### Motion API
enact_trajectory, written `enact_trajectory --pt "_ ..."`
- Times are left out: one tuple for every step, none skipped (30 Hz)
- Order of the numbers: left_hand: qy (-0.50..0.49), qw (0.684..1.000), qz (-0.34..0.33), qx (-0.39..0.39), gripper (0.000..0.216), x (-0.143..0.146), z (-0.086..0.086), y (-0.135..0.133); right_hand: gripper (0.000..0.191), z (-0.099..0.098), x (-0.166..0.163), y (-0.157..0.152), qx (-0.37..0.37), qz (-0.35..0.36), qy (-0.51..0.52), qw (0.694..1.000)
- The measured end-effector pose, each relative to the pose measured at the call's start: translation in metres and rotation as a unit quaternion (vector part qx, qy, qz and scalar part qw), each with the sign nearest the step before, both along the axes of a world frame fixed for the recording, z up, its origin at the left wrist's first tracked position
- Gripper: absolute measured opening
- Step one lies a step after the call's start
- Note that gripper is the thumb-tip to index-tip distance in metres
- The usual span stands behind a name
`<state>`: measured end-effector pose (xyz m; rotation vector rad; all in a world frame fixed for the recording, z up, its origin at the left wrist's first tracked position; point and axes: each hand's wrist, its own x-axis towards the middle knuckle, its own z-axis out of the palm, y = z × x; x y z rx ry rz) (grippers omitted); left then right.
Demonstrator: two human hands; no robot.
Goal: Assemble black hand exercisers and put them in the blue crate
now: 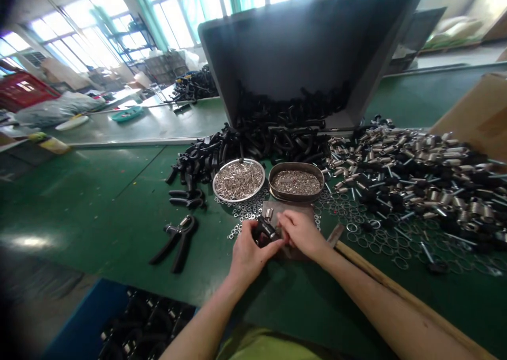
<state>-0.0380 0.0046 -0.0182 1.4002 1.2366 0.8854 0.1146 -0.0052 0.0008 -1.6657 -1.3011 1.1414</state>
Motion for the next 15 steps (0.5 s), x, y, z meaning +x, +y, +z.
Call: enact_trajectory --pt "0.022 0.999 -0.017 0.021 0.053 -0.002 -0.001 0.003 0.025 0.004 0.003 0.016 0.056 -0.007 -0.085 0.995" --pt "0.049 0.997 -0.04 0.05 0.051 -0.003 -0.003 0.006 0.018 0.008 0.002 0.034 0.109 -0.012 -0.161 0.981" --pt "0.079 0.991 -0.067 0.084 0.049 -0.004 -0.003 0.007 0.013 0.012 -0.001 0.053 0.153 -0.005 -0.227 0.962" --pt "0.111 0.982 -0.096 0.12 0.047 -0.003 -0.004 0.008 0.012 0.014 -0.007 0.072 0.181 0.015 -0.289 0.94" --pt "0.143 0.97 -0.124 0.153 0.046 -0.002 -0.004 0.007 0.013 0.016 -0.015 0.09 0.194 0.043 -0.34 0.919" --pt "0.172 0.957 -0.149 0.181 0.046 -0.001 -0.004 0.007 0.014 0.015 -0.024 0.106 0.196 0.059 -0.361 0.91" --pt "0.198 0.944 -0.168 0.202 0.048 0.0 -0.004 0.006 0.015 0.014 -0.033 0.12 0.193 0.073 -0.378 0.902" --pt "0.221 0.934 -0.179 0.216 0.05 0.001 -0.005 0.005 0.015 0.012 -0.041 0.131 0.187 0.083 -0.387 0.899" --pt "0.239 0.927 -0.183 0.226 0.052 0.002 -0.005 0.004 0.016 0.009 -0.047 0.139 0.18 0.089 -0.392 0.898" --pt "0.251 0.922 -0.183 0.231 0.054 0.003 -0.006 0.003 0.018 0.007 -0.051 0.145 0.173 0.096 -0.401 0.895" --pt "0.255 0.92 -0.183 0.233 0.055 0.003 -0.007 0.003 0.019 0.005 -0.054 0.149 0.166 0.102 -0.409 0.891" --pt "0.253 0.921 -0.183 0.234 0.056 0.004 -0.008 0.003 0.022 0.005 -0.056 0.151 0.16 0.108 -0.416 0.888" --pt "0.248 0.922 -0.184 0.232 0.056 0.003 -0.009 0.003 0.024 0.004 -0.056 0.152 0.155 0.114 -0.423 0.886" --pt "0.243 0.924 -0.185 0.231 0.056 0.003 -0.01 0.004 0.026 0.005 -0.055 0.151 0.151 0.119 -0.428 0.883" --pt "0.24 0.924 -0.186 0.231 0.055 0.003 -0.01 0.005 0.028 0.005 -0.055 0.15 0.148 0.124 -0.432 0.881"
